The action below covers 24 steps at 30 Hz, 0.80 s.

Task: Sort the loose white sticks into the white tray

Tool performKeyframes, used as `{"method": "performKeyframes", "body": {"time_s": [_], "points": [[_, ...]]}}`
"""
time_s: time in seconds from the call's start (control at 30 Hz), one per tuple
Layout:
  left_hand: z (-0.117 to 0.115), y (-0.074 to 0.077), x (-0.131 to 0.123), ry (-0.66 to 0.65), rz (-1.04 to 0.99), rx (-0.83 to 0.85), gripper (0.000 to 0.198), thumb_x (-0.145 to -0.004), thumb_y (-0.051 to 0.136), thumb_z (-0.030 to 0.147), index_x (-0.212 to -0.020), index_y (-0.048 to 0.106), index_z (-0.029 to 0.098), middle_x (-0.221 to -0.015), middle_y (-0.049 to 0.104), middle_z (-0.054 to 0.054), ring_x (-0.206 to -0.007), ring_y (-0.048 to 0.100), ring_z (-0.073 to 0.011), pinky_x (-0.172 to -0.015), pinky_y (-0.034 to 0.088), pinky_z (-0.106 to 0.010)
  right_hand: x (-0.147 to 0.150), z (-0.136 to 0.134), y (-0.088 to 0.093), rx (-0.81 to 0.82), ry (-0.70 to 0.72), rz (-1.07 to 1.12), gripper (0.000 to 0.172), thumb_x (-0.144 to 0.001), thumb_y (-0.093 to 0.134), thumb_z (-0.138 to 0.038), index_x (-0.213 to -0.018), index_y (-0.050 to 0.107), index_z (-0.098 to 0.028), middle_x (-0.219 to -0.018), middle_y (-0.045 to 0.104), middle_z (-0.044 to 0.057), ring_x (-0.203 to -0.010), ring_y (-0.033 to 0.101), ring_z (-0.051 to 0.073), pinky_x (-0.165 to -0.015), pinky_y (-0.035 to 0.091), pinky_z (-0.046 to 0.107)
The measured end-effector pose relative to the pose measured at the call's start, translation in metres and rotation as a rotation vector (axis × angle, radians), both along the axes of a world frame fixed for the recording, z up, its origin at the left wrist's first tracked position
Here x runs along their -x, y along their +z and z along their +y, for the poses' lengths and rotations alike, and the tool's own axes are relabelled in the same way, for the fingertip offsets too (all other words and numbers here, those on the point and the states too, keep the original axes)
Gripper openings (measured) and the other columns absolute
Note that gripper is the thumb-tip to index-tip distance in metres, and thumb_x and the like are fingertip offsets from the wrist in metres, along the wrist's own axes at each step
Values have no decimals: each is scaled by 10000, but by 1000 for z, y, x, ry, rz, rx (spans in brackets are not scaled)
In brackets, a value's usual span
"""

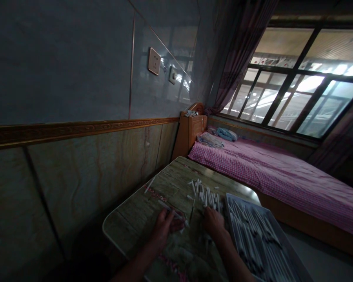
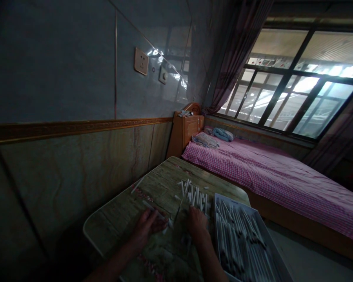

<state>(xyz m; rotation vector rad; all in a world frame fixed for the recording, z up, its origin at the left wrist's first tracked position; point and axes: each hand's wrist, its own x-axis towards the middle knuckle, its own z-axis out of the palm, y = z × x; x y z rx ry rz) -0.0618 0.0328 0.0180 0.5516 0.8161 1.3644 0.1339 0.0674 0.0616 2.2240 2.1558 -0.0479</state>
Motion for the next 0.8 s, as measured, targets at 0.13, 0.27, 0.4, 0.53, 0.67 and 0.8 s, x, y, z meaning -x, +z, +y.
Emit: {"method": "performKeyframes", "body": {"time_s": [0.13,0.27,0.4,0.53,0.67,0.8], "points": [[-2,3,1,8,5,-10,464,-598,803,500,-841,542,203,-830,751,-50,-741,746,-264,-676,600,-381,-5,-3,-2,24,7,-14,278,-852,480,-89,-1026,681,-172,-1032,723,135,-977,693,224,-727,473,265],[-3,2,3,-10,-12,-34,453,-586,823,456,-855,562,201,-867,752,-55,-773,745,-259,-706,595,-381,-6,-5,2,34,22,-24,261,-859,474,-90,-998,678,-174,-1045,721,126,-986,689,227,-724,458,265],[-1,1,5,18,-79,-21,437,-579,839,433,-836,579,193,-851,753,-48,-798,743,-262,-734,596,-385,0,-13,15,15,32,-34,247,-889,448,-117,-1018,651,-172,-1021,721,130,-960,693,239,-714,444,275],[2,0,5,68,-126,32,404,-590,846,397,-793,559,197,-796,753,-46,-802,745,-255,-739,599,-371,14,-35,22,-104,151,103,236,-927,394,-190,-1016,611,-213,-983,715,63,-946,675,194,-725,425,243],[3,0,4,80,-159,39,365,-611,836,359,-770,547,202,-799,756,-48,-785,746,-246,-730,600,-365,26,-58,14,-207,247,376,234,-904,378,-206,-955,606,-224,-940,697,45,-876,662,175,-708,425,227],[1,3,5,69,-148,19,321,-648,805,368,-784,557,217,-817,760,-38,-824,743,-257,-754,593,-367,33,-67,2,-265,262,505,228,-873,392,-205,-935,611,-214,-916,689,54,-838,656,183,-707,435,236]]}}
